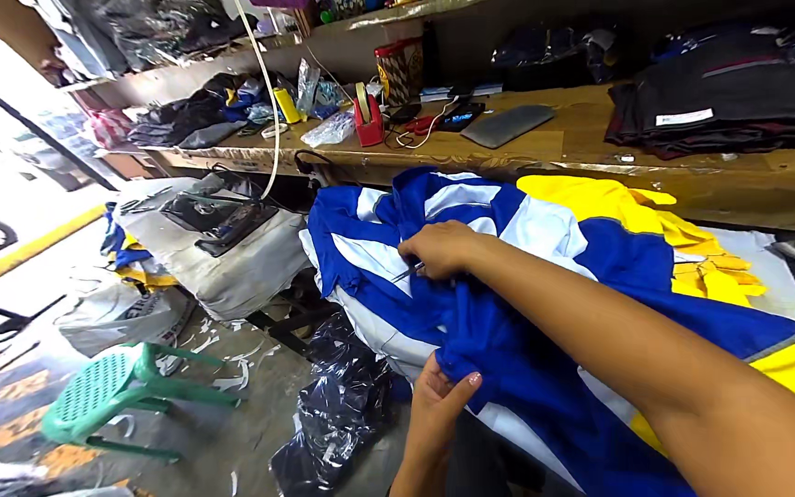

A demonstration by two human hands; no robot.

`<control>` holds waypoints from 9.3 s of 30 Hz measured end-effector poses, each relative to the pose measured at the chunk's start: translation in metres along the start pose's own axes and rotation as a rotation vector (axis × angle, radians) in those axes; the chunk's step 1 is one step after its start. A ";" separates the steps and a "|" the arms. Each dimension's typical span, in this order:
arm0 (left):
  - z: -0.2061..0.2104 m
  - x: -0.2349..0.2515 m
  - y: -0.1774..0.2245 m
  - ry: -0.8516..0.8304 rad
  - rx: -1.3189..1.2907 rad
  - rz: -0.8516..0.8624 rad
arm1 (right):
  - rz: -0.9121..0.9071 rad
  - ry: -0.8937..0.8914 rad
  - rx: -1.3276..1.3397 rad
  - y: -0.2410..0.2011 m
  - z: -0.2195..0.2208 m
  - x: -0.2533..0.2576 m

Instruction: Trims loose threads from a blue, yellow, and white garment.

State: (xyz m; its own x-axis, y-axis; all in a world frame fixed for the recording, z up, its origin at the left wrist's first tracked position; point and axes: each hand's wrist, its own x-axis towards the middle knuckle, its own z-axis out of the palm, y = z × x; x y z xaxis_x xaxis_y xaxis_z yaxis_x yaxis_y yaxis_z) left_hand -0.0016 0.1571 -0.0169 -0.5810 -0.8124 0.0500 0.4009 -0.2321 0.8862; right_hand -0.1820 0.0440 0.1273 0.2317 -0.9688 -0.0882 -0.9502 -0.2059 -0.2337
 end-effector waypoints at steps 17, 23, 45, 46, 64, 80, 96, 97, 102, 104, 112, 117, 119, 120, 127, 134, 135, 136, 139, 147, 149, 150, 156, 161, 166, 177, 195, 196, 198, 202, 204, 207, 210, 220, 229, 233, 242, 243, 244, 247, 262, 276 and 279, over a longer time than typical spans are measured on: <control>0.048 0.083 0.019 0.023 -0.005 -0.076 | 0.577 0.834 0.171 0.065 -0.117 -0.071; 0.036 0.083 0.012 0.028 -0.089 -0.157 | 0.214 0.781 0.444 0.029 -0.013 -0.138; 0.049 0.097 0.029 -0.070 -0.119 -0.105 | 0.207 0.961 0.215 0.050 0.081 -0.160; 0.048 0.097 0.029 -0.078 -0.132 -0.112 | 0.191 0.961 0.203 0.052 0.080 -0.159; 0.040 0.084 0.024 -0.154 -0.248 -0.179 | 0.216 1.137 0.039 0.036 0.113 -0.172; 0.040 0.083 0.025 -0.173 -0.287 -0.171 | 0.155 1.087 0.197 0.041 0.115 -0.167; 0.055 0.082 0.011 -0.022 0.048 0.046 | 0.070 0.797 1.110 0.013 0.106 -0.187; 0.056 0.082 0.008 -0.009 0.075 0.084 | 0.051 0.718 1.227 0.009 0.108 -0.188; 0.062 0.082 0.008 0.015 0.049 0.078 | -0.035 0.430 1.737 0.000 0.119 -0.181; 0.061 0.083 0.007 0.002 0.041 0.072 | -0.053 0.453 1.798 -0.001 0.125 -0.176; 0.058 0.069 0.009 -0.130 0.109 0.223 | -0.126 0.512 1.918 -0.005 0.138 -0.177; 0.055 0.063 0.005 -0.142 0.058 0.177 | -0.123 0.454 1.902 -0.007 0.140 -0.186; 0.055 0.063 0.003 -0.124 0.083 0.203 | -0.120 0.431 1.906 -0.008 0.139 -0.189; 0.055 0.063 0.002 -0.118 0.104 0.228 | -0.114 0.421 1.908 -0.008 0.138 -0.190; 0.054 0.064 -0.001 -0.103 0.128 0.293 | -0.065 0.356 1.903 -0.005 0.138 -0.193; 0.055 0.064 -0.002 -0.098 0.146 0.305 | -0.055 0.352 1.906 -0.003 0.140 -0.192; 0.055 0.064 -0.002 -0.096 0.148 0.312 | -0.053 0.356 1.908 -0.003 0.140 -0.192; 0.055 0.064 -0.003 -0.093 0.149 0.319 | -0.052 0.356 1.912 -0.004 0.140 -0.192; 0.055 0.065 -0.004 -0.092 0.143 0.332 | -0.066 0.349 1.930 -0.004 0.141 -0.193; 0.056 0.065 -0.003 -0.090 0.170 0.341 | -0.053 0.362 1.920 -0.003 0.140 -0.192; 0.056 0.065 -0.004 -0.084 0.177 0.347 | -0.055 0.362 1.917 -0.003 0.140 -0.192; 0.057 0.065 -0.004 -0.080 0.182 0.357 | -0.052 0.363 1.911 -0.003 0.140 -0.192; 0.059 0.069 -0.014 -0.071 0.288 0.507 | -0.009 0.252 2.113 -0.002 0.132 -0.194; 0.061 0.068 -0.013 -0.109 0.209 0.464 | -0.069 0.310 2.052 0.000 0.133 -0.191; 0.062 0.066 -0.009 -0.132 0.063 0.302 | 0.066 0.555 1.672 -0.002 0.133 -0.190; 0.064 0.070 -0.013 -0.084 0.299 0.546 | 0.096 0.514 1.816 -0.003 0.133 -0.181; 0.070 0.062 -0.018 -0.025 0.203 0.526 | 0.031 0.590 1.662 -0.002 0.136 -0.179; 0.070 0.063 -0.018 -0.027 0.214 0.532 | 0.040 0.564 1.693 -0.001 0.136 -0.179; 0.069 0.062 -0.019 -0.021 0.236 0.539 | 0.044 0.554 1.706 0.000 0.137 -0.178; 0.072 0.061 -0.021 0.010 0.153 0.500 | 0.011 0.609 1.647 -0.001 0.141 -0.174; 0.073 0.061 -0.020 0.019 0.118 0.475 | -0.025 0.626 1.582 0.001 0.143 -0.175; 0.072 0.061 -0.019 0.013 0.118 0.429 | -0.036 0.649 1.490 0.004 0.144 -0.176; 0.071 0.059 -0.016 -0.012 0.109 0.341 | -0.018 0.634 1.552 0.003 0.142 -0.177; 0.071 0.057 -0.018 0.000 0.042 0.348 | -0.018 0.597 1.658 0.002 0.144 -0.170; 0.073 0.056 -0.016 -0.008 -0.025 0.290 | -0.071 0.517 1.719 0.005 0.143 -0.173; 0.069 0.057 -0.014 -0.035 0.028 0.297 | -0.081 0.544 1.686 0.005 0.144 -0.175; 0.068 0.059 -0.018 -0.030 0.067 0.372 | -0.050 0.539 1.721 0.003 0.144 -0.171; 0.069 0.058 -0.018 -0.024 0.047 0.359 | -0.060 0.546 1.717 0.003 0.144 -0.171; 0.070 0.058 -0.018 -0.020 0.034 0.347 | -0.076 0.550 1.707 0.003 0.145 -0.172; 0.070 0.058 -0.018 -0.033 0.015 0.309 | -0.092 0.561 1.654 0.004 0.146 -0.174; 0.070 0.054 -0.014 -0.094 -0.069 0.209 | -0.075 0.577 1.699 0.004 0.147 -0.169; 0.066 0.071 0.015 -0.064 0.051 0.128 | 0.224 0.760 0.745 0.027 0.092 -0.181; 0.065 0.076 0.019 -0.093 0.091 0.151 | 0.151 0.710 0.961 0.029 0.080 -0.165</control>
State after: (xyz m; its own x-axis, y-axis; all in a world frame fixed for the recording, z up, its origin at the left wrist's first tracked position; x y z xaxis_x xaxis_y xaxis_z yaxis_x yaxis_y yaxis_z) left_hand -0.0839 0.1255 0.0340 -0.5838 -0.7802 0.2245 0.4251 -0.0582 0.9033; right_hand -0.2312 0.2087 0.0570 -0.3217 -0.8962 0.3053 -0.3442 -0.1897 -0.9195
